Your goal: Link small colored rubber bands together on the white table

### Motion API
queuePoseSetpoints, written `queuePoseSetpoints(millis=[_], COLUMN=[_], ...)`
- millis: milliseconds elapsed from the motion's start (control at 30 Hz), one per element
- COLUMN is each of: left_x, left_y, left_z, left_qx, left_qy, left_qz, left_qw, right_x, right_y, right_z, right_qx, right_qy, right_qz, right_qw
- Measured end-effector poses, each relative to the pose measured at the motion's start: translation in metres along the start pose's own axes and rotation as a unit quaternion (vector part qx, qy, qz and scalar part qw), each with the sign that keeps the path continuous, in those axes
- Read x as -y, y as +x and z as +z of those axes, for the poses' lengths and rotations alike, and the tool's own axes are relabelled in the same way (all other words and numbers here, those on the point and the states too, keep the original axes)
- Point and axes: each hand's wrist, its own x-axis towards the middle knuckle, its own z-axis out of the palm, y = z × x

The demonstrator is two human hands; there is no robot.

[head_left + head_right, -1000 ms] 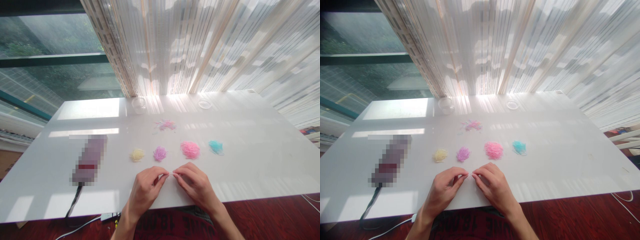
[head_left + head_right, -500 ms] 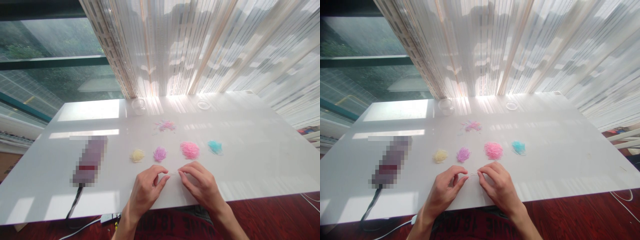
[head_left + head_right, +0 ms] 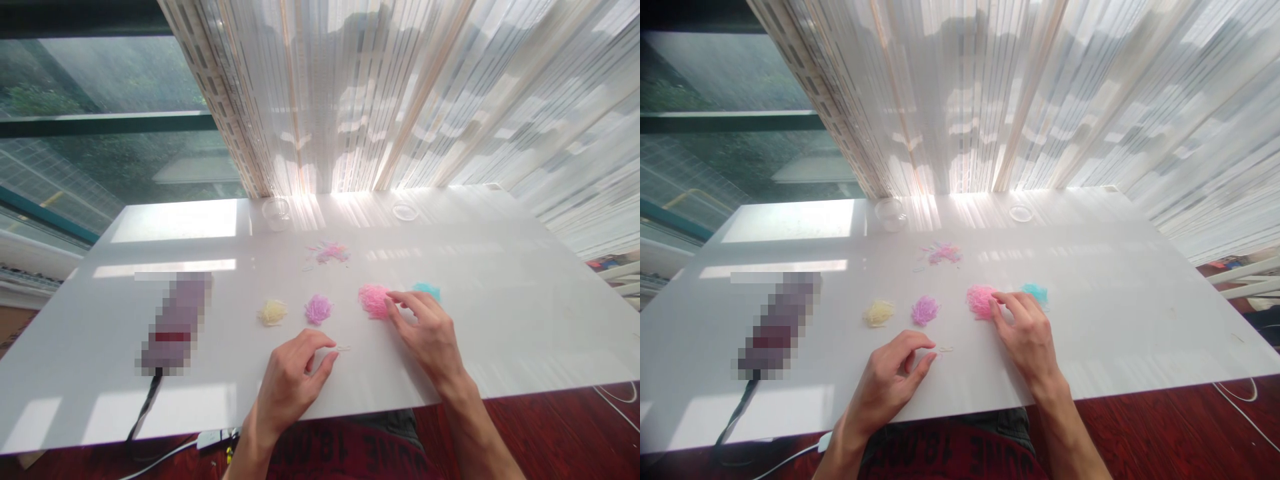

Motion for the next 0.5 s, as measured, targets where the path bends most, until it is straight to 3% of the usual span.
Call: queuePoseSetpoints(millis=[300,500], left_x=[0.0,-0.001], left_y=[0.001,0.002], left_z=[0.0,0.002], left_qx=[0.007,-0.021], left_qy=[-0.01,0.053], left_qz=[0.0,0.021], left_qw=[1.0,0.998], right_x=[-0.003,0.016], right_y=[-0.002,-0.013], right_z=[-0.005,-0.009], right_qx=[-0.005,-0.011], right_qy=[-0.004,0.066], right_qz=[-0.007,-0.004], right_qw=[1.0,0.998])
